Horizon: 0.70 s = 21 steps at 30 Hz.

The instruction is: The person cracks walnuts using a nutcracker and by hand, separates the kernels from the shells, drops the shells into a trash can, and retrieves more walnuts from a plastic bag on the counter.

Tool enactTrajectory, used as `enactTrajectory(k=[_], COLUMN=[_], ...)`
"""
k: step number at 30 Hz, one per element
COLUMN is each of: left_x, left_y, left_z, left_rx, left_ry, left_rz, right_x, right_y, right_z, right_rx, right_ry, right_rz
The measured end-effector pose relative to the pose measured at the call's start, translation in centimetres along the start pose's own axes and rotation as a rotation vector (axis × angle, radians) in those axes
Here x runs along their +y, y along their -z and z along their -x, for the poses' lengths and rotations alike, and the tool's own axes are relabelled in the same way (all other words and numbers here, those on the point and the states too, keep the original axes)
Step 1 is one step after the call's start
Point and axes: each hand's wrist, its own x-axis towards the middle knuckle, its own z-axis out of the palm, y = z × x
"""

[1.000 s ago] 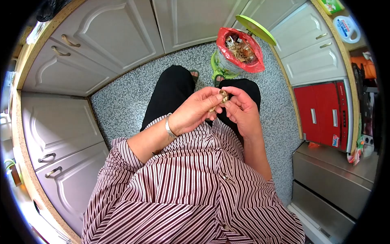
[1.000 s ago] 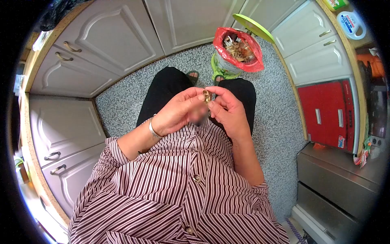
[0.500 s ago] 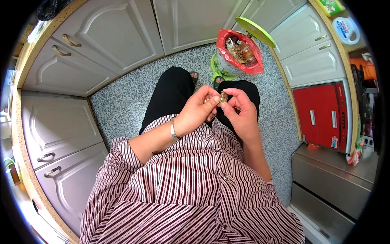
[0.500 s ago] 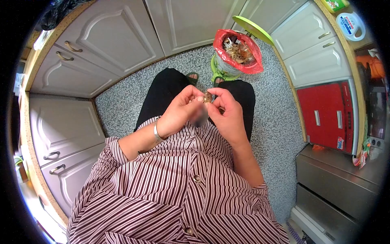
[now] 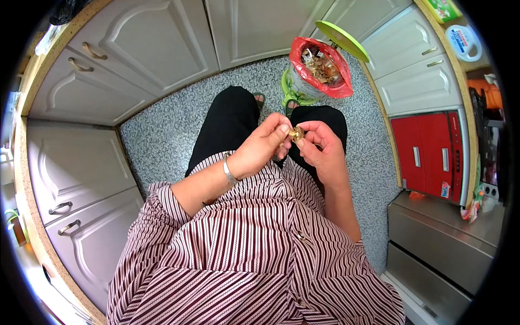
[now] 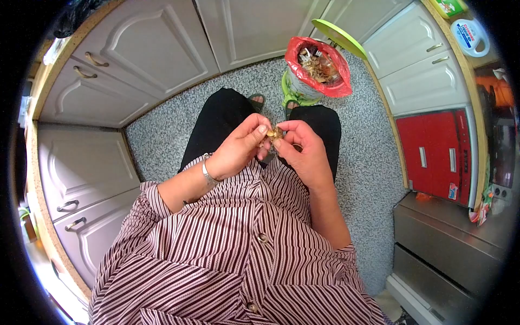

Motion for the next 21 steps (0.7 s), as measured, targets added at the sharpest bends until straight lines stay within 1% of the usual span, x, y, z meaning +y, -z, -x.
enactTrajectory(k=[1,2,4,10,13,15,16,18,21], left_x=[0.1,0.4,1.0,0.9,0.7,0.6,0.5,0.5,0.5], left_y=[0.0,0.0,0.1,0.6,0.8,1.0,1.1,1.2,1.3], left_z=[0.0,0.0,0.0,-0.2,-0.2,-0.2,-0.2,-0.3,-0.3], left_rx=[0.001,0.001,-0.046,-0.080,-0.098,-0.091,-0.087,-0.097,-0.110], left_ry=[0.011,0.012,0.056,0.084,0.096,0.116,0.137,0.142,0.153], left_rz=[0.103,0.105,0.279,0.384,0.407,0.430,0.452,0.454,0.467], right_x=[0.0,0.1,0.0,0.0,0.0,-0.3,-0.5,-0.7,-1.6], right_y=[0.0,0.0,0.0,-0.2,-0.3,-0.6,-0.8,-1.3,-1.9], right_z=[0.0,0.0,0.1,-0.1,0.0,0.2,0.3,0.6,1.0], right_rx=[-0.001,-0.007,-0.014,-0.031,-0.042,0.005,0.004,0.037,0.026], right_ry=[-0.001,-0.001,-0.003,-0.002,0.053,0.200,0.199,0.285,0.300], right_rz=[0.001,0.010,0.021,0.016,0.055,0.310,0.311,0.489,0.544])
